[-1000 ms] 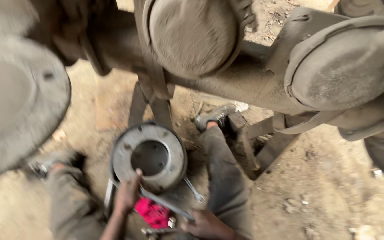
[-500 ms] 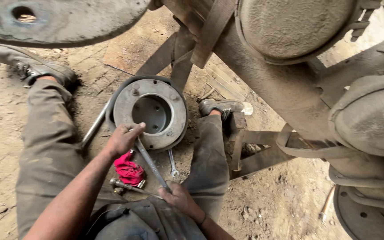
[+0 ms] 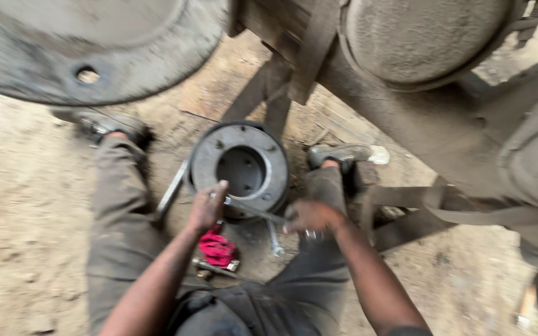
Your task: The person sits on the ground and uses two wrenches to tighten bolts on a circular metal vehicle part. The person adjusts the wrenches and applies force to secure the bolts on the component.
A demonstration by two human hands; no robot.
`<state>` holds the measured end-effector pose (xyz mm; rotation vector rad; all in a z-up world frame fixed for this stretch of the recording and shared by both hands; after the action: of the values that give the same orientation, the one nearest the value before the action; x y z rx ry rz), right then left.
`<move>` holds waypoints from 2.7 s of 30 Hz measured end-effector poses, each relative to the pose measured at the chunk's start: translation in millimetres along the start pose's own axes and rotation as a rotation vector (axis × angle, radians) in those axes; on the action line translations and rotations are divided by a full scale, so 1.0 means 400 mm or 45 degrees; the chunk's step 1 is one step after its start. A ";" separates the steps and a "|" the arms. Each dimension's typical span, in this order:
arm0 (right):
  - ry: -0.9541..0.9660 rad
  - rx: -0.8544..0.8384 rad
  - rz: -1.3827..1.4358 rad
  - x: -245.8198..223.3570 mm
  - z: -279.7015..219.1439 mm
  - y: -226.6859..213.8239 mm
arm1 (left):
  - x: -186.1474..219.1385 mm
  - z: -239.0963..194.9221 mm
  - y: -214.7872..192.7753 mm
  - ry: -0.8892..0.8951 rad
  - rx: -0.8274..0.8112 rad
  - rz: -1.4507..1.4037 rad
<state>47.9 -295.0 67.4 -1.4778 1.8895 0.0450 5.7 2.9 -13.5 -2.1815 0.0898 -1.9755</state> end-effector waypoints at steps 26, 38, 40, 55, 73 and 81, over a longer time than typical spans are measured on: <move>0.036 0.057 0.135 -0.014 -0.047 0.093 | 0.027 -0.002 0.001 -0.052 0.001 -0.132; -0.329 0.108 1.107 0.142 0.081 0.531 | 0.016 0.036 -0.032 -0.204 -0.355 -0.062; -0.218 0.215 0.753 0.157 0.074 0.534 | 0.019 0.022 -0.033 -0.099 -0.343 -0.071; -0.079 0.185 0.094 -0.031 -0.068 0.039 | -0.002 0.004 -0.001 -0.107 -0.125 -0.280; -0.191 0.358 -0.128 0.005 -0.112 0.096 | -0.060 0.018 0.002 -0.057 -0.178 -0.388; -0.768 0.411 -0.127 -0.022 0.044 0.068 | -0.040 0.019 -0.001 -0.112 -0.140 -0.279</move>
<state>34.2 -270.7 48.8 -1.1661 1.2677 0.1186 11.5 7.1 -29.9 -2.4390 -0.0576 -2.0249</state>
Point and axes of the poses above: each hand's wrist, its own z-axis towards the middle knuckle, its own y-axis out of the palm, x = y × z, the point moved 1 cm from there along z, towards the middle knuckle, and after that the axes turned 4 degrees about z, right-handed, at the moved point
